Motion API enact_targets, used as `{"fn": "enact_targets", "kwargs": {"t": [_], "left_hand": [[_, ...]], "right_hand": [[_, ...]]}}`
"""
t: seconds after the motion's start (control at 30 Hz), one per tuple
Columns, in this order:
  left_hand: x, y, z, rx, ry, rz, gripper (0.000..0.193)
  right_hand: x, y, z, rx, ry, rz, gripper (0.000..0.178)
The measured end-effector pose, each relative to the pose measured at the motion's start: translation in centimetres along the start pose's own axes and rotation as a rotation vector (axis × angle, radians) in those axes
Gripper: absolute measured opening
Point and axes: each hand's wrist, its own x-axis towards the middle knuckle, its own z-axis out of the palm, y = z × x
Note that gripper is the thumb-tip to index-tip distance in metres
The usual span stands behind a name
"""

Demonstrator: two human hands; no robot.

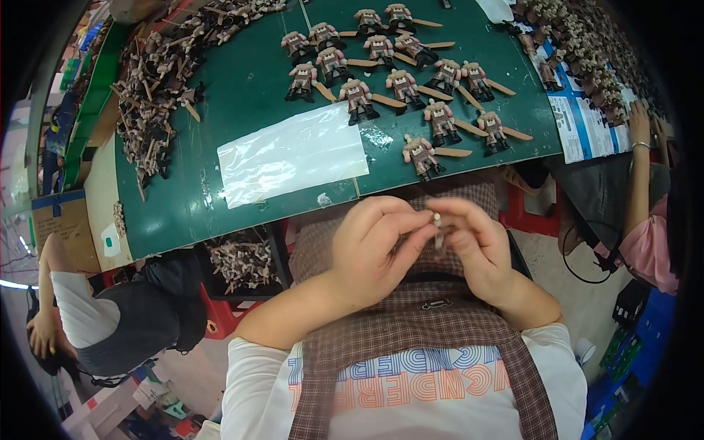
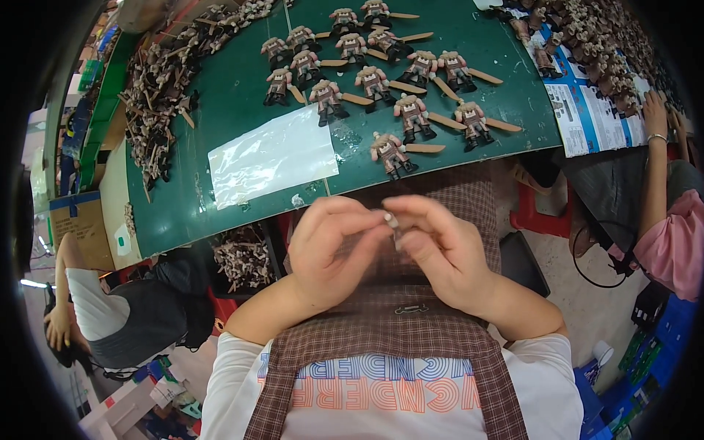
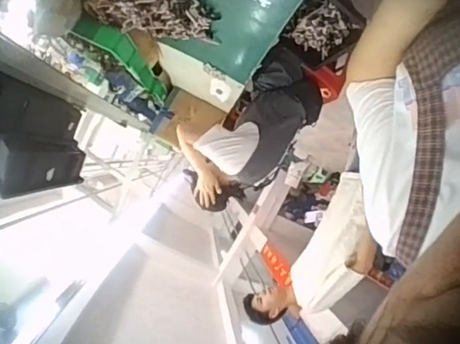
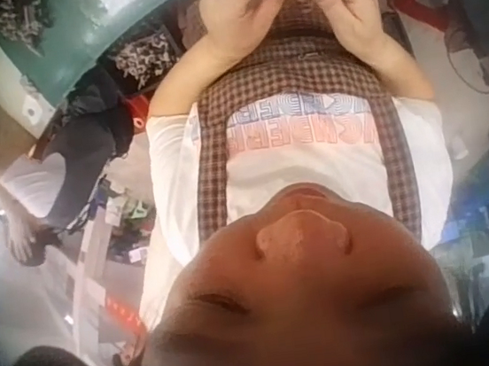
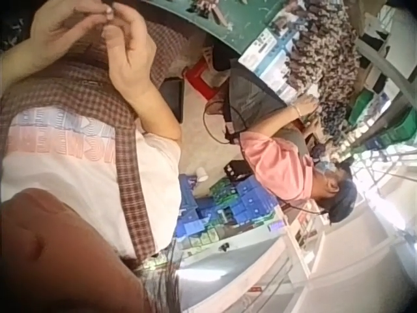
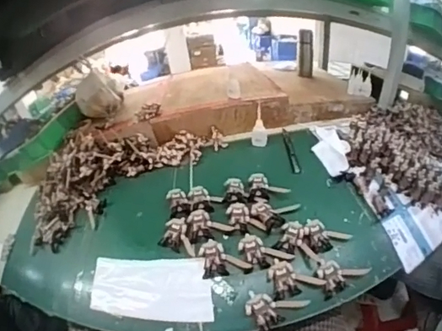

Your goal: The person assembles small toy figurines by attaching component parts onto figurine bodies by hand and placing the assembled figurines on the table.

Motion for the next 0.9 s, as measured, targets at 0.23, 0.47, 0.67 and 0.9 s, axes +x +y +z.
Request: {"fn": "enact_targets", "kwargs": {"t": [0.23, 0.47, 0.67, 0.9], "left_hand": [[1.2, -1.8, 1.1, 0.082, 0.138, 0.190, 0.027], [2.4, -2.8, 1.5, 0.372, 0.047, 0.051, 0.097], [3.1, -4.1, 2.2, 0.609, 0.019, 0.098, 0.072], [0.4, -3.6, -0.3, 0.346, 0.037, 0.170, 0.066]], "right_hand": [[0.0, -0.8, -0.8, -0.555, 0.099, -0.133, 0.017], [0.9, -0.4, -3.2, -0.604, 0.388, -0.373, 0.015], [6.4, -2.4, -3.0, -0.823, 0.378, -0.495, 0.015], [14.7, -2.9, 0.8, -1.100, 0.085, -0.731, 0.014]]}}
